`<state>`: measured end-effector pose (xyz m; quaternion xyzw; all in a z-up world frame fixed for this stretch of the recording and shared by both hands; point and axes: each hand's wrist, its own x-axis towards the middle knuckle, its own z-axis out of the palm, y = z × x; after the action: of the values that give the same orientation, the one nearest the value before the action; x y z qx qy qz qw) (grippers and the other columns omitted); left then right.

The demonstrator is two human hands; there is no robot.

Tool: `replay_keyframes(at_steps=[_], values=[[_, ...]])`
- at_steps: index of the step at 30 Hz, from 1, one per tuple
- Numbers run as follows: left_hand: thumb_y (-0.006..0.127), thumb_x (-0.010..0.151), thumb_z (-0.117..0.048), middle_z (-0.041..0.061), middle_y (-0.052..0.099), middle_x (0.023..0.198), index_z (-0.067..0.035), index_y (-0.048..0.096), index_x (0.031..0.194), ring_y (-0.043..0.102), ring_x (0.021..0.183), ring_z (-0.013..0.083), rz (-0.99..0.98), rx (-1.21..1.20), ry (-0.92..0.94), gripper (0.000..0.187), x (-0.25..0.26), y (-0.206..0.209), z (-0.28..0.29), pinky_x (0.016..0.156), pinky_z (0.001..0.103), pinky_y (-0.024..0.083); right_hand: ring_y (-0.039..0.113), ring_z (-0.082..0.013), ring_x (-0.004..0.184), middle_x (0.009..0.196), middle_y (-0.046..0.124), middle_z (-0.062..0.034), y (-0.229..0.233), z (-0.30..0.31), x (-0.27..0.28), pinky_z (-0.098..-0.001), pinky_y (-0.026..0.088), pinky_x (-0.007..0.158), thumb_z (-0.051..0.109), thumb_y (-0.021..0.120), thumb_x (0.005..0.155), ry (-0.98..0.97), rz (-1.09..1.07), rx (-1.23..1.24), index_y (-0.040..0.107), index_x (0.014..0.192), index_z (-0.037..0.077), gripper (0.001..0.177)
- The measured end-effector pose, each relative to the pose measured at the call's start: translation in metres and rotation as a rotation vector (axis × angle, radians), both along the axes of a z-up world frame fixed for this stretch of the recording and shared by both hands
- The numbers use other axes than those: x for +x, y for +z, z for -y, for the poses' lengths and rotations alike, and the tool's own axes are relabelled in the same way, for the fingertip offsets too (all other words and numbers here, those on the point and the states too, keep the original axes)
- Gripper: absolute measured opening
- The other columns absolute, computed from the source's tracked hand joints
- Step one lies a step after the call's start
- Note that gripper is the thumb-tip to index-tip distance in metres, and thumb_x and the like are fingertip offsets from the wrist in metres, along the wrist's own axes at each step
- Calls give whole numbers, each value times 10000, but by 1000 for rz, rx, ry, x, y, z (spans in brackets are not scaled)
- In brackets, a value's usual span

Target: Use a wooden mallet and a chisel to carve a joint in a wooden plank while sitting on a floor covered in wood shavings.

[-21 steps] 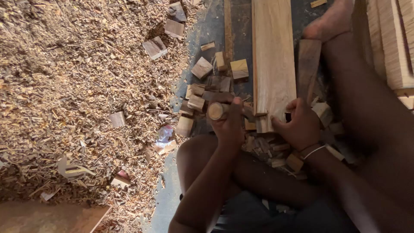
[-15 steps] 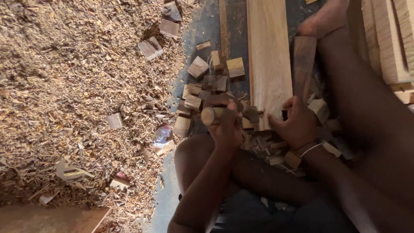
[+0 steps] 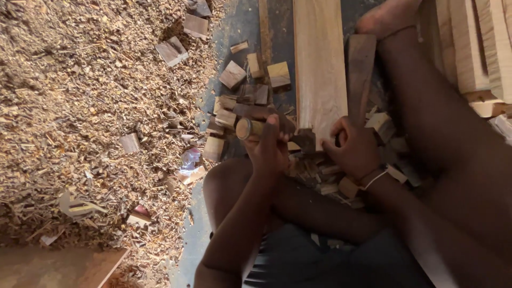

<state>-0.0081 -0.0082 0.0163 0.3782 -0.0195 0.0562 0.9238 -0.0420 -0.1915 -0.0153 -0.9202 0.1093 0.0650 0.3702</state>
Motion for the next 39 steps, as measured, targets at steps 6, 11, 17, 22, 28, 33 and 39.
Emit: replay_keyframes(at_steps=[6,11,17,22,28,33,39], values=[[614,1065,-51,66,556,782,-44,576,1041,508,668,132,22,68,-15,45,-1,-5,-5,595,319,433,676,-277,645,764,706,-110,10,11,-30,-440,540,578,284,770,834,239,89,-3,709,1156,121,366],[607,1049,-37,57,538,816,-41,553,1043,504,688,143,55,87,14,55,2,-5,-8,632,326,440,697,-303,678,890,760,-99,24,12,-27,-470,549,568,194,650,907,477,-57,-301,617,1404,254,502],[593,1059,-54,57,514,770,-33,523,1019,480,662,141,153,36,-47,83,8,0,-10,628,321,430,741,-284,769,928,752,-90,54,18,9,-457,585,637,168,594,926,657,-296,-421,496,1494,417,628],[606,1064,-84,53,507,764,-31,512,1026,472,661,138,160,75,-28,115,6,7,-3,624,319,419,722,-293,868,954,707,-101,53,31,22,-447,584,677,193,637,866,834,-286,-519,464,1540,436,737],[619,1090,-154,41,487,750,-42,498,1042,459,658,136,153,75,-28,171,5,0,-1,622,316,416,709,-291,905,984,700,-78,39,34,17,-445,586,680,216,612,883,895,-224,-487,475,1524,434,690],[630,1075,-152,39,474,755,-53,481,1065,447,654,120,85,40,-44,179,7,1,1,624,312,407,725,-268,893,980,724,-67,35,34,18,-426,586,700,190,597,897,854,-226,-507,487,1486,418,642],[633,1070,-157,23,469,735,-44,487,1103,448,652,112,95,49,-14,187,7,7,-5,620,303,407,744,-214,864,942,774,23,63,29,40,-410,601,694,195,572,977,969,-407,-515,419,1536,455,636]])
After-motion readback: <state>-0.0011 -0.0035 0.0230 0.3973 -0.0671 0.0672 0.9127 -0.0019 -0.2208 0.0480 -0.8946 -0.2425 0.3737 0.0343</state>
